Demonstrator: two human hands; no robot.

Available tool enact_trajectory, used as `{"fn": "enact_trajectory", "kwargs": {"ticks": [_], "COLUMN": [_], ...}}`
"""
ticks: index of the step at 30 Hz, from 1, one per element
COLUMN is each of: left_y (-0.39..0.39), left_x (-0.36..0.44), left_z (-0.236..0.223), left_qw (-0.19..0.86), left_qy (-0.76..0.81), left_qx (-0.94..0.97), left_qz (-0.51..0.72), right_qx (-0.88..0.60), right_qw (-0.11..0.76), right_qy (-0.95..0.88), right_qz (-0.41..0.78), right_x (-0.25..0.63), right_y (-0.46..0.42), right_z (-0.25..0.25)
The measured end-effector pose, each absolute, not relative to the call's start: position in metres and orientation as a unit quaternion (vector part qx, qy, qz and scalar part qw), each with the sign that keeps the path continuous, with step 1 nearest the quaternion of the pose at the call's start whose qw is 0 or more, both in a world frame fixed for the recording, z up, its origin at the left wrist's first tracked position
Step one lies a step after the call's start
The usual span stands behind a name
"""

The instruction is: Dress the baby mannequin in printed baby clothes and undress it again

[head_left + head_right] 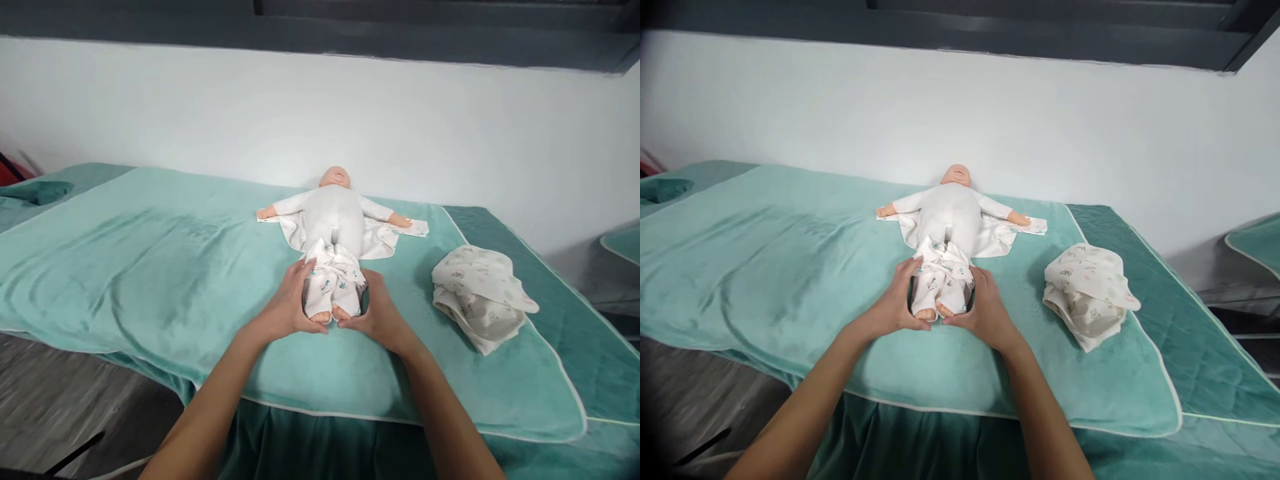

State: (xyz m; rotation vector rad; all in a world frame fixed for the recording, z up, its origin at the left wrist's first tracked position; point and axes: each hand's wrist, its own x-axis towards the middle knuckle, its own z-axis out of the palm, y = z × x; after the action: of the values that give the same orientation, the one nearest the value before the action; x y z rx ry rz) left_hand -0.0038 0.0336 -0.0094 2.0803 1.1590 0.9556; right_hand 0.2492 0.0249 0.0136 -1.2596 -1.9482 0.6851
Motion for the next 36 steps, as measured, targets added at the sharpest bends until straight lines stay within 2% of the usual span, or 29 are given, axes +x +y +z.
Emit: {"fn": "enact_trajectory", "kwargs": {"ticks": [5,9,13,18,21,24,26,28,30,33,36], "left_y": [0.038,0.037,0.032,0.022,0.013,0.006,0.003,0.003,0.002,-0.002,-0.010], "left_x": [0.003,0.002,-0.001,0.003,0.003,-0.006,-0.016,-0.026,-0.034,-0.039,-0.038], "left_z": [-0.003,0.010,0.025,0.045,0.059,0.076,0.088,0.101,0.117,0.144,0.171], "left_qw": [0.210,0.229,0.262,0.345,0.460,0.566,0.591,0.587,0.555,0.472,0.425], "left_qy": [0.451,0.473,0.491,0.508,0.472,0.435,0.419,0.386,0.340,0.309,0.320], "left_qx": [0.792,0.781,0.769,0.724,0.671,0.637,0.646,0.685,0.749,0.825,0.847], "left_qz": [0.355,0.337,0.315,0.313,0.339,0.292,0.241,0.193,0.127,0.021,0.007], "right_qx": [-0.512,-0.531,-0.560,-0.591,-0.608,-0.610,-0.561,-0.514,-0.494,-0.463,-0.456], "right_qw": [0.375,0.389,0.360,0.315,0.296,0.246,0.218,0.203,0.162,0.032,-0.020], "right_qy": [-0.724,-0.687,-0.668,-0.662,-0.650,-0.598,-0.563,-0.567,-0.632,-0.750,-0.796], "right_qz": [0.271,0.308,0.333,0.337,0.347,0.458,0.566,0.611,0.575,0.472,0.397], "right_x": [0.243,0.244,0.243,0.239,0.236,0.236,0.240,0.244,0.250,0.253,0.249], "right_y": [0.024,0.021,0.014,0.007,0.000,-0.009,-0.015,-0.019,-0.021,-0.023,-0.026], "right_z": [0.017,0.027,0.037,0.060,0.079,0.101,0.115,0.128,0.142,0.162,0.183]}}
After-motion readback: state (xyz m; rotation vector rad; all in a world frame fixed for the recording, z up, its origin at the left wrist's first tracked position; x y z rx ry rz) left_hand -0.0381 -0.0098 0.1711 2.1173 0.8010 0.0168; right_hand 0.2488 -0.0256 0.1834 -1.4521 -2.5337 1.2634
